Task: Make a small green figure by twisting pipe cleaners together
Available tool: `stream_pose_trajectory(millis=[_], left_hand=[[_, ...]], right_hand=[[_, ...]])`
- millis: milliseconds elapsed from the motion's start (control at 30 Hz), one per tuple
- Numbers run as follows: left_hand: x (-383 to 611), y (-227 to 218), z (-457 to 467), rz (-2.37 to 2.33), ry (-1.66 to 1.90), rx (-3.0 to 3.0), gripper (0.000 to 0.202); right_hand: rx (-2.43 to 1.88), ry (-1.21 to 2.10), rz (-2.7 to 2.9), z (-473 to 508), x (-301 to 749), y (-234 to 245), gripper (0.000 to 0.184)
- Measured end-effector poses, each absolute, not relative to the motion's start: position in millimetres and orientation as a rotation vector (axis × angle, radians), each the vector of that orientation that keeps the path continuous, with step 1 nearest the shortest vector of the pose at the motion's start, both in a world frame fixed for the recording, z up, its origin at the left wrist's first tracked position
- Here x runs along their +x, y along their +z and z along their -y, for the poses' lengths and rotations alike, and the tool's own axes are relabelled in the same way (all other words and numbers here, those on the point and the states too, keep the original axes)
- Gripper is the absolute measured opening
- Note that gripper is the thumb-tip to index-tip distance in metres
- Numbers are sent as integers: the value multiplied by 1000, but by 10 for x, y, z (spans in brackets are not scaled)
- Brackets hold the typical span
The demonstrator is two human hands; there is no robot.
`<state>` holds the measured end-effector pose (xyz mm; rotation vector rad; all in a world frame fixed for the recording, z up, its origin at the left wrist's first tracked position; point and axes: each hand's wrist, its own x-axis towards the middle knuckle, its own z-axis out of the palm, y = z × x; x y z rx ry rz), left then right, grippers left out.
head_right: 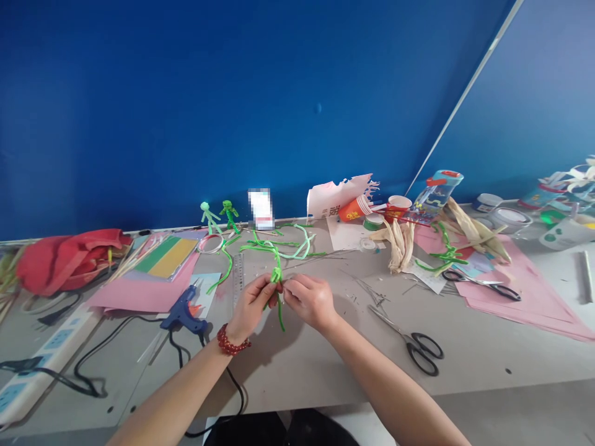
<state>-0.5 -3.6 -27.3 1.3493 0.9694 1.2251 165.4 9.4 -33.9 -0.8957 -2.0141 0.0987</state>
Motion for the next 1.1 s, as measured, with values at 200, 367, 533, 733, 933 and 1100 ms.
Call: stream_pose_trajectory(millis=[200, 367, 533, 733, 933, 1100], left_hand=[[29, -338, 56, -923, 1255, 1270, 25], [50, -372, 76, -861, 1252, 1182, 26], [61, -380, 76, -810, 1252, 1130, 24], [79, -355, 82, -813, 1264, 1132, 26], [72, -350, 82, -819, 1255, 1149, 27], [64, -408, 63, -789, 1258, 1139, 24]], right_hand=[[-922, -158, 2057, -80, 1621, -308, 29], [-925, -159, 1941, -29, 1551, -268, 27], [-915, -18, 1865, -18, 1536, -281, 21], [-895, 29, 1838, -40, 1531, -317, 20], [-887, 164, 1802, -69, 1533, -365, 18], [-843, 60, 1859, -103, 1551, -382, 18]])
